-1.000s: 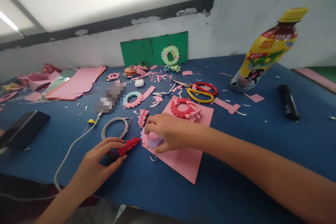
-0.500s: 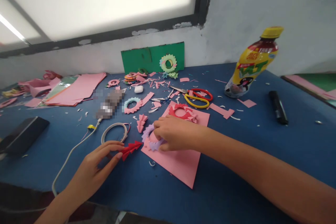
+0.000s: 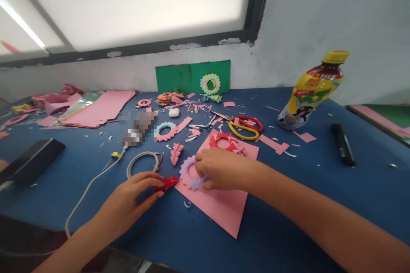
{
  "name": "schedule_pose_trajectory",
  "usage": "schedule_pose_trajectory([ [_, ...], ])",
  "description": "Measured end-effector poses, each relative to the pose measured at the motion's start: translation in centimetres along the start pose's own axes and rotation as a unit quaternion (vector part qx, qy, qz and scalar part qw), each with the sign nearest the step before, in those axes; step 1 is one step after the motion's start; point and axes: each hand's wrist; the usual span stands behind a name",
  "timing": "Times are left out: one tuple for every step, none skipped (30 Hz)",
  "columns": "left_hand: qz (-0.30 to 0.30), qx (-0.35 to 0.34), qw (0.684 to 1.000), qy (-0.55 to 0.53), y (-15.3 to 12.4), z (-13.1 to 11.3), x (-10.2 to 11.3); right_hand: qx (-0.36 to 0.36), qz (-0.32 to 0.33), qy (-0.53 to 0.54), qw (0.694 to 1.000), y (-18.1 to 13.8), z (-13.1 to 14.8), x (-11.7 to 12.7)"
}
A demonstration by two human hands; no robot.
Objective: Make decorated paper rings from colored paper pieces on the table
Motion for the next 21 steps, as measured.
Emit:
schedule_pose_trajectory([
  [-0.005,0.001,1.0,0.003,0.1,0.2,0.2,0.0,0.0,0.004,1.0,0.0,0.0,0.0],
  [-0.013,0.003,1.0,0.008,0.2,0.5,0.5,0.003,0.0,0.01,1.0,-0.1,0.0,0.2],
  [-0.023,0.005,1.0,0.017,0.4,0.8,0.8,0.006,-0.004,0.015,1.0,-0.2,0.1,0.4],
  [-0.03,0.007,0.999,0.031,0.6,1.3,1.2,0.007,-0.011,0.019,1.0,-0.3,0.2,0.8],
  [-0.03,0.004,0.998,0.051,0.9,1.7,1.6,0.003,-0.022,0.02,1.0,-0.6,0.2,1.2],
  [-0.02,-0.005,0.997,0.076,1.3,2.2,2.0,-0.004,-0.037,0.017,0.999,-0.9,0.3,1.9],
  [-0.001,-0.02,0.995,0.103,1.6,2.7,2.2,-0.011,-0.054,0.01,0.998,-1.2,0.4,2.6],
  [0.024,-0.036,0.991,0.125,1.9,3.1,2.4,-0.018,-0.07,0.0,0.997,-1.6,0.5,3.3],
  [0.048,-0.05,0.987,0.141,2.2,3.4,2.5,-0.021,-0.086,-0.012,0.996,-2.1,0.5,4.1],
  [0.069,-0.064,0.984,0.149,2.4,3.6,2.5,-0.024,-0.099,-0.027,0.994,-2.6,0.5,4.8],
  [0.083,-0.075,0.982,0.15,2.6,3.8,2.5,-0.031,-0.112,-0.043,0.992,-3.2,0.4,5.3],
  [0.091,-0.085,0.982,0.146,2.7,3.9,2.4,-0.046,-0.125,-0.06,0.989,-3.7,0.2,5.7],
  [0.096,-0.094,0.982,0.135,2.7,4.0,2.3,-0.074,-0.138,-0.077,0.985,-4.2,-0.1,5.9],
  [0.097,-0.104,0.982,0.123,2.6,4.0,2.2,-0.11,-0.149,-0.093,0.978,-4.7,-0.5,5.8],
  [0.096,-0.112,0.983,0.108,2.6,4.2,2.1,-0.15,-0.157,-0.107,0.97,-5.2,-1.1,5.5],
  [0.093,-0.116,0.984,0.093,2.5,4.4,2.0,-0.193,-0.163,-0.117,0.96,-5.7,-1.7,4.9],
  [0.089,-0.119,0.986,0.081,2.4,4.6,1.9,-0.231,-0.162,-0.122,0.951,-6.2,-2.5,4.3],
  [0.085,-0.119,0.987,0.073,2.3,4.9,1.9,-0.267,-0.161,-0.12,0.943,-6.6,-3.3,3.6],
  [0.079,-0.117,0.988,0.068,2.2,5.2,1.9,-0.298,-0.165,-0.11,0.934,-7.1,-4.1,2.9],
  [0.075,-0.113,0.989,0.066,2.2,5.5,1.9,-0.31,-0.167,-0.092,0.932,-7.4,-4.9,2.2],
  [0.073,-0.11,0.989,0.065,2.1,5.7,2.0,-0.313,-0.172,-0.074,0.931,-7.7,-5.6,1.7],
])
Point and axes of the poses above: each hand's wrist, its own y-axis towards the middle knuckle, its own x-axis out of the back of the hand, z = x × y, and after that the axes turned 11 degrees about y, right-handed
